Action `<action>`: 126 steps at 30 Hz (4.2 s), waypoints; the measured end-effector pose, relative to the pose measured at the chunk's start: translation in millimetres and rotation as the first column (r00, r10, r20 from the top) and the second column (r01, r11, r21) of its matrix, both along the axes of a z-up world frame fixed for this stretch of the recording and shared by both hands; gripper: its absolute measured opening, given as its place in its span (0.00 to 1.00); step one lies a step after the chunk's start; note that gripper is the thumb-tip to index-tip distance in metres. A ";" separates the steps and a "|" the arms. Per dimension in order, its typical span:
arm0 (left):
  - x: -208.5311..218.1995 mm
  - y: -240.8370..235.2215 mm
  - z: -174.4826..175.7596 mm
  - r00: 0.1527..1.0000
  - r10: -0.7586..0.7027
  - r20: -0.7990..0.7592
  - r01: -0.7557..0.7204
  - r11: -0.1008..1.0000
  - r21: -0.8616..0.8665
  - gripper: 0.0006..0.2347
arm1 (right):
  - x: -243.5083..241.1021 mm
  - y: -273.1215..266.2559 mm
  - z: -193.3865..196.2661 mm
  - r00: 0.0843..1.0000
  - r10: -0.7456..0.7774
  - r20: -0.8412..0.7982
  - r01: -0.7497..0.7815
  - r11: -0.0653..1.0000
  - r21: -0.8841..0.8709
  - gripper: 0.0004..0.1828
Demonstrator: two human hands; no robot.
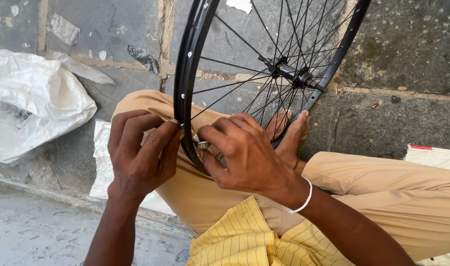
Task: The person sits on the ground and uses a spoke wrench to tighten the nipples on a bicycle wheel. They rotate the wheel to access different spokes and continue adjusting the tension.
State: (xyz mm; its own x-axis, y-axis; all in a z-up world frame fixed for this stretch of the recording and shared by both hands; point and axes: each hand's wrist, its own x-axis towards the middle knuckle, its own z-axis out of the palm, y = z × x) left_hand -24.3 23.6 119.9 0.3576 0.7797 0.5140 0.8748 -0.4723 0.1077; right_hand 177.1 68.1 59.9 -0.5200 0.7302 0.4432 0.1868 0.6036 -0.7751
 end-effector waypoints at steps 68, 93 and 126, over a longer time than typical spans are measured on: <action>43.1 -3.6 -77.1 0.086 0.254 0.963 0.019 0.966 -0.257 0.12 | -3.8 51.3 -8.6 0.877 0.257 -0.405 -0.404 0.852 -0.334 0.22; 37.4 -1.4 -69.5 0.099 0.343 0.934 0.130 0.926 -0.354 0.13 | -30.6 14.0 -49.7 0.973 -0.177 -0.146 0.207 0.952 0.226 0.17; 29.8 4.8 -80.5 -0.028 0.315 0.949 0.156 0.939 -0.307 0.15 | -32.5 23.6 -29.0 0.977 -0.120 -0.174 0.155 0.967 0.200 0.17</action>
State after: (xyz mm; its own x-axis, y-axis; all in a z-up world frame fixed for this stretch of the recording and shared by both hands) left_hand 5.5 28.4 39.4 -0.3958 0.9163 0.0612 -0.2051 -0.1531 0.9667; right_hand 144.6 91.7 30.9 -0.3310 0.6702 0.6643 0.1641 0.7341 -0.6589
